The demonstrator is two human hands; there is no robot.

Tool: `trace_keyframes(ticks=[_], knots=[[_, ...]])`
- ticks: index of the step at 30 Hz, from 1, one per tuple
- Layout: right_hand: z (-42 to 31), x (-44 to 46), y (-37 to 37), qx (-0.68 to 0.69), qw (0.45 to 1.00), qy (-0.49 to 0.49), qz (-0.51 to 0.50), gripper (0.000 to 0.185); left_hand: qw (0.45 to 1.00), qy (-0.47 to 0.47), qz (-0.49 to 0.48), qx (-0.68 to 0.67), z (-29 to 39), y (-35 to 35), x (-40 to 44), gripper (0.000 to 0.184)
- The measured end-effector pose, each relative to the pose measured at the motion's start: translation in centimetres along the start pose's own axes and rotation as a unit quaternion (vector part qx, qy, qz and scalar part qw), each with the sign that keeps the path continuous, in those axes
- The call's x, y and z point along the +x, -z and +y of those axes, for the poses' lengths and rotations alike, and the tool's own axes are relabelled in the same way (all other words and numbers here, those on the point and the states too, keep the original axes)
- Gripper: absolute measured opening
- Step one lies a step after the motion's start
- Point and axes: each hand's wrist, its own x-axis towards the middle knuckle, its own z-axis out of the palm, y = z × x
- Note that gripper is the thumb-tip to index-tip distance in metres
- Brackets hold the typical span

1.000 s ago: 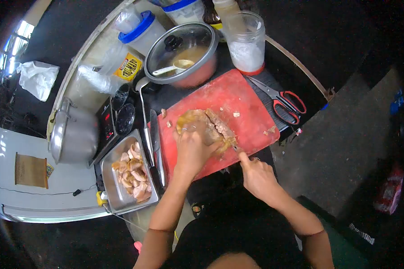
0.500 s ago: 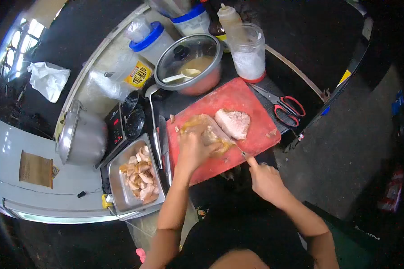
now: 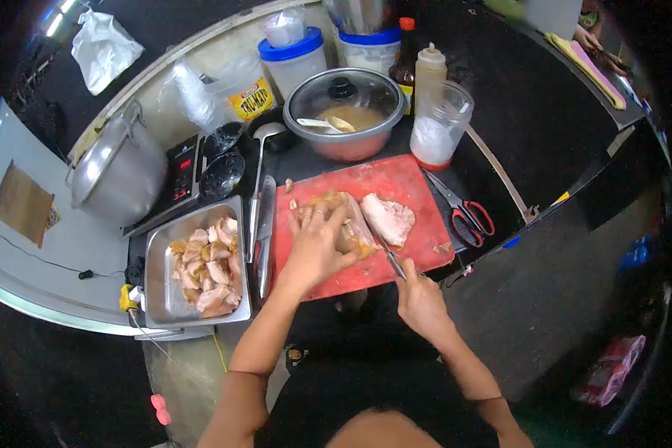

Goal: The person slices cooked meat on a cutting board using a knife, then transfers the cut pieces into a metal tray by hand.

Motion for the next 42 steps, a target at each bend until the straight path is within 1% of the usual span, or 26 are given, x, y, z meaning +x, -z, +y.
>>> trace_keyframes(ticks=[1, 4, 7, 10, 13, 14, 16, 17, 19, 21, 23, 24, 25, 26, 27, 28, 29, 30, 31, 33, 34, 36, 38, 40, 42], knots=[[-0.3, 0.3, -0.3, 0.003, 1.0, 0.001, 0.006, 0.032, 0.999, -0.013, 0.019, 0.024, 0.4, -0.2, -0.4, 0.067], [-0.7, 2.1, -1.4, -0.037, 0.999, 0.003, 0.007, 0.039, 0.998, -0.046, 0.02, 0.033, 0.7, -1.3, -1.1, 0.063], [-0.3, 3.6, -2.7, -0.057, 0.998, 0.035, -0.004, 0.045, 0.996, -0.05, 0.044, 0.061, 1.0, -2.5, -1.2, 0.057], [-0.8, 2.9, -1.9, -0.075, 0.997, 0.014, -0.021, 0.04, 0.995, -0.05, 0.075, 0.052, 0.6, -3.4, -1.1, 0.05], [-0.7, 0.5, -0.5, -0.061, 0.998, 0.001, -0.034, 0.032, 0.996, -0.021, 0.065, 0.057, -0.1, -2.2, -1.2, 0.043], [-0.5, -0.3, 0.3, -0.051, 0.998, -0.005, -0.038, 0.029, 0.995, -0.028, 0.07, 0.07, -0.7, -2.0, -1.5, 0.042], [-1.0, -0.7, 3.2, -0.068, 0.995, -0.002, -0.076, 0.028, 0.991, -0.049, 0.083, 0.096, -2.4, -1.4, -1.8, 0.039], [-1.1, -0.7, 4.8, -0.078, 0.993, -0.001, -0.084, 0.028, 0.988, -0.046, 0.075, 0.128, -3.1, -1.0, -2.0, 0.037], [-1.8, -0.2, 8.3, -0.126, 0.986, 0.07, -0.084, 0.03, 0.979, -0.053, 0.065, 0.185, -4.1, -0.1, -2.6, 0.043], [-4.9, -0.3, 13.5, -0.184, 0.97, 0.118, -0.103, 0.034, 0.99, -0.01, 0.0, 0.138, -1.8, 2.3, -2.2, 0.049], [-8.8, -0.7, 18.5, -0.27, 0.94, 0.171, -0.115, 0.037, 0.996, -0.052, -0.017, 0.069, -1.2, 0.9, -1.7, 0.054], [-11.2, -1.0, 20.8, -0.311, 0.926, 0.186, -0.102, 0.038, 0.997, -0.062, -0.027, 0.04, -1.0, 0.2, -1.3, 0.056], [-13.6, -1.4, 22.5, -0.348, 0.91, 0.206, -0.097, 0.039, 0.996, -0.081, -0.033, 0.01, -0.6, -0.5, -0.7, 0.054], [-15.0, -1.8, 23.2, -0.391, 0.891, 0.229, -0.032, 0.03, 0.995, -0.093, -0.042, -0.019, 0.0, -1.3, -0.2, 0.052], [-16.3, -2.2, 23.6, -0.429, 0.867, 0.251, 0.029, 0.021, 0.989, -0.061, -0.051, -0.127, 0.5, -1.9, 0.4, 0.05], [-18.0, -2.7, 23.4, -0.49, 0.831, 0.242, 0.099, 0.014, 0.988, -0.059, -0.054, -0.133, 0.7, -3.3, 1.2, 0.049], [-19.3, -2.9, 22.9, -0.526, 0.807, 0.224, 0.149, 0.01, 0.987, -0.057, -0.057, -0.138, 0.9, -4.6, 2.0, 0.048], [-20.5, -3.2, 22.4, -0.559, 0.78, 0.201, 0.196, 0.006, 0.993, -0.082, -0.065, -0.048, -0.2, -7.6, 2.8, 0.05], [-21.1, -3.4, 21.7, -0.578, 0.762, 0.176, 0.233, 0.007, 0.991, -0.108, -0.07, 0.041, -1.2, -10.6, 3.6, 0.052], [-21.5, -4.5, 20.1, -0.598, 0.74, 0.161, 0.262, 0.008, 0.986, -0.114, -0.073, 0.101, -1.3, -12.6, 4.7, 0.061], [-21.8, -5.1, 19.5, -0.603, 0.734, 0.156, 0.272, 0.01, 0.988, -0.101, -0.078, 0.085, -0.3, -11.5, 4.3, 0.064], [-22.1, -5.9, 19.0, -0.597, 0.735, 0.15, 0.286, 0.012, 0.982, -0.085, -0.137, 0.102, -0.7, -10.8, 4.5, 0.073], [-22.5, -6.4, 18.3, -0.602, 0.728, 0.145, 0.296, 0.015, 0.959, -0.083, -0.228, 0.147, -1.2, -12.0, 6.2, 0.083], [-22.5, -7.2, 18.0, -0.605, 0.722, 0.14, 0.306, 0.019, 0.963, -0.062, -0.244, 0.096, 0.3, -10.2, 6.2, 0.091], [-22.6, -8.1, 17.9, -0.595, 0.728, 0.136, 0.311, 0.022, 0.968, -0.057, -0.238, 0.051, 0.3, -8.7, 6.6, 0.104]])
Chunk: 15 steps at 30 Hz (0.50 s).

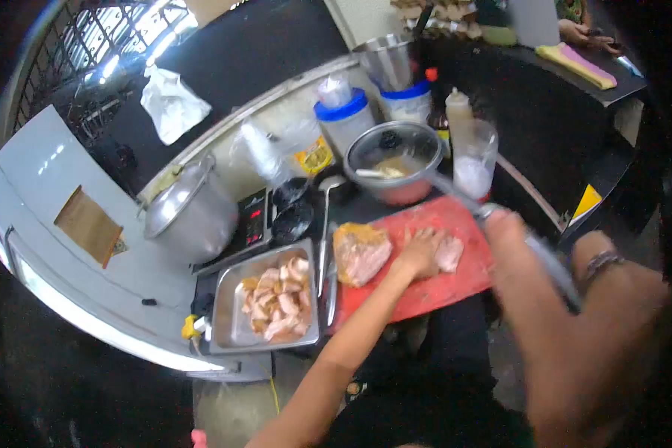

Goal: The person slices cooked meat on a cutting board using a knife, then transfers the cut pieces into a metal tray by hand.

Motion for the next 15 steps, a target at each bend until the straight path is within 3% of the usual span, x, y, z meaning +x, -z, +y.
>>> trace_keyframes(ticks=[3, 6, 7, 9, 11, 13, 15], knots=[[0.5, -0.9, 0.4, 0.004, 1.0, -0.009, -0.008, 0.027, 1.0, 0.011, -0.001, -0.009, -0.1, 0.7, 0.2, 0.105], [1.4, -3.4, 0.0, -0.003, 0.999, -0.03, -0.03, 0.032, 0.997, 0.016, -0.08, -0.002, -1.1, 1.0, 1.3, 0.106], [1.9, -3.9, -0.3, 0.0, 0.998, -0.034, -0.046, 0.033, 0.997, 0.026, -0.051, 0.046, -0.9, 0.7, 1.3, 0.105], [4.2, -4.5, -1.9, 0.092, 0.989, 0.002, -0.112, 0.037, 0.999, 0.009, -0.015, 0.047, -1.5, -0.2, 0.9, 0.105], [7.1, -4.3, -4.5, 0.252, 0.944, 0.08, -0.197, 0.039, 0.999, 0.029, -0.004, 0.034, -0.4, 1.0, -0.5, 0.101], [7.0, -4.6, -7.2, 0.301, 0.927, 0.059, -0.214, 0.037, 0.998, 0.052, 0.025, 0.024, 0.4, 1.2, -1.6, 0.095], [6.3, -5.7, -10.6, 0.363, 0.918, 0.008, -0.161, 0.036, 0.994, 0.069, 0.081, 0.028, 0.4, 0.3, -2.5, 0.09]])
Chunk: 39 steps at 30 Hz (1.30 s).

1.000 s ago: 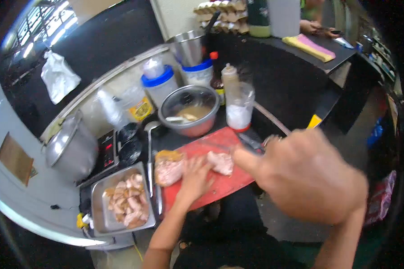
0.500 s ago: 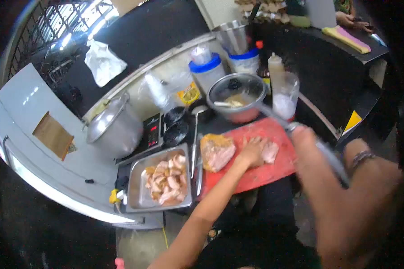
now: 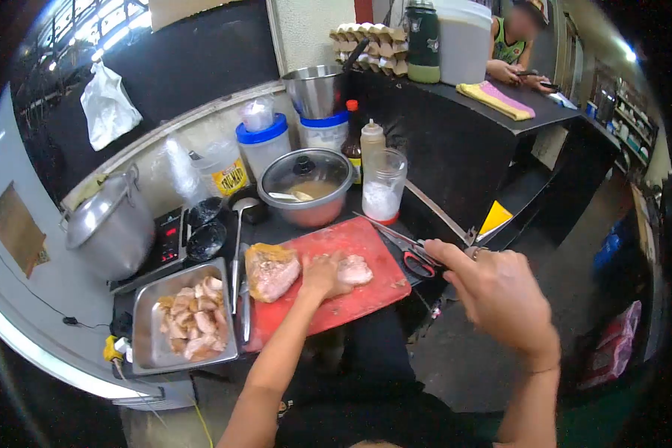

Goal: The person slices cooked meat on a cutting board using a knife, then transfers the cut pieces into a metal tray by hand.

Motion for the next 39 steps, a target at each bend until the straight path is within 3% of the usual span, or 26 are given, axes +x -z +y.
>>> trace_keyframes(ticks=[1, 3, 5, 7, 8, 9, 13, 14, 16, 19, 22, 23, 26, 27, 30, 39], knots=[[0.7, 0.2, -1.9, 0.033, 0.999, -0.006, 0.034, 0.036, 0.999, 0.017, 0.033, -0.01, 0.0, -1.0, -0.3, 0.085], [1.8, 0.3, -6.7, 0.147, 0.986, -0.051, 0.066, 0.035, 0.999, 0.042, 0.031, -0.007, 0.6, -0.9, -1.1, 0.091], [2.3, -0.2, -13.7, 0.296, 0.938, -0.125, 0.131, 0.041, 0.997, 0.059, 0.059, -0.006, 1.0, -1.7, -1.8, 0.092], [1.9, -1.4, -20.9, 0.343, 0.907, -0.128, 0.208, 0.044, 0.995, 0.039, 0.094, 0.005, 1.1, -2.5, -2.1, 0.089], [1.4, -2.4, -23.1, 0.398, 0.887, -0.176, 0.157, 0.044, 0.993, 0.038, 0.108, 0.018, 0.8, -2.8, -2.5, 0.088], [0.8, -3.0, -24.3, 0.419, 0.88, -0.167, 0.149, 0.043, 0.988, 0.023, 0.15, 0.021, 0.8, -3.0, -2.7, 0.082], [0.2, -2.5, -23.2, 0.461, 0.861, -0.159, 0.147, 0.038, 0.985, 0.015, 0.156, -0.072, 0.1, -4.1, -4.1, 0.08], [-0.2, -2.1, -21.1, 0.503, 0.833, -0.192, 0.13, 0.035, 0.982, 0.009, 0.165, -0.096, -0.2, -4.3, -4.5, 0.079], [-1.4, -0.5, -19.4, 0.509, 0.8, -0.21, 0.238, 0.031, 0.982, 0.008, 0.145, -0.118, -0.2, -3.6, -5.6, 0.08], [-2.5, 1.4, -19.2, 0.459, 0.805, -0.199, 0.32, 0.028, 0.978, -0.003, 0.155, -0.141, -0.6, -3.4, -6.7, 0.082], [-0.8, 0.5, -24.2, 0.422, 0.85, -0.266, 0.169, 0.024, 0.975, -0.011, 0.17, -0.147, -1.1, -3.5, -7.3, 0.079], [-0.7, 0.0, -26.7, 0.406, 0.852, -0.274, 0.188, 0.014, 0.971, -0.019, 0.18, -0.155, -1.1, -3.3, -7.8, 0.073], [-2.3, -1.4, -28.8, 0.382, 0.853, -0.285, 0.212, 0.013, 0.96, -0.053, 0.201, -0.185, -2.1, -3.4, -8.0, 0.067], [-2.6, -1.8, -28.0, 0.398, 0.841, -0.343, 0.126, 0.016, 0.958, -0.057, 0.202, -0.194, -2.3, -3.1, -8.1, 0.062], [-3.3, -2.4, -28.7, 0.399, 0.837, -0.361, 0.102, 0.018, 0.948, -0.071, 0.211, -0.227, -2.8, -3.1, -8.3, 0.059], [-6.7, -0.4, -28.3, 0.396, 0.845, -0.342, 0.115, 0.016, 0.927, -0.118, 0.225, -0.275, -3.4, -4.0, -8.7, 0.056]])
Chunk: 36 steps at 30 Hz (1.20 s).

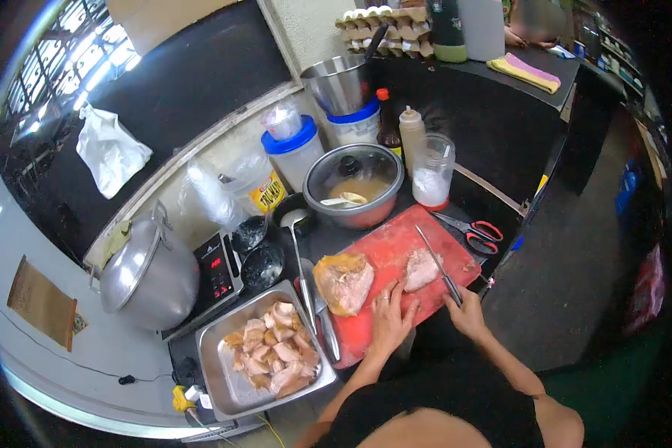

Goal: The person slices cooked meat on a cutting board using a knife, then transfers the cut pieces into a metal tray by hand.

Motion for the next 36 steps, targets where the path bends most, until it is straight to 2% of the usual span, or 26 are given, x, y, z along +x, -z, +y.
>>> trace_keyframes(ticks=[12, 17, 21, 23, 26, 29, 30, 36], knots=[[-0.9, -0.7, 2.3, -0.004, 0.999, 0.009, -0.039, 0.021, 1.0, 0.019, 0.005, -0.021, -0.2, -0.1, 0.0, 0.053], [-2.3, -1.5, 3.8, -0.021, 0.998, -0.019, -0.052, 0.018, 1.0, 0.021, -0.004, -0.012, 0.1, 0.1, -0.2, 0.051], [-0.4, -1.9, 3.1, 0.019, 1.0, 0.008, -0.017, 0.017, 1.0, 0.016, 0.006, 0.003, -0.3, -0.3, -0.3, 0.05], [-0.5, -2.5, 3.1, 0.036, 0.998, -0.047, -0.034, 0.016, 1.0, 0.014, -0.003, 0.024, -0.4, -0.4, -0.4, 0.052], [-2.6, -3.2, 3.2, 0.017, 0.998, -0.048, -0.036, 0.015, 1.0, 0.009, -0.023, 0.011, -0.1, -0.1, -0.2, 0.052], [-1.7, -3.7, 2.7, 0.061, 0.997, -0.039, -0.035, 0.015, 1.0, 0.0, -0.023, 0.012, -0.2, -0.2, -0.2, 0.052], [-2.0, -3.9, 2.6, 0.095, 0.993, -0.065, -0.022, 0.014, 1.0, -0.001, -0.026, 0.013, -0.2, -0.2, -0.3, 0.052], [-0.7, -4.4, 3.7, 0.007, 0.999, -0.017, 0.041, 0.017, 0.999, -0.007, -0.027, 0.017, -0.3, -0.1, -0.1, 0.052]])
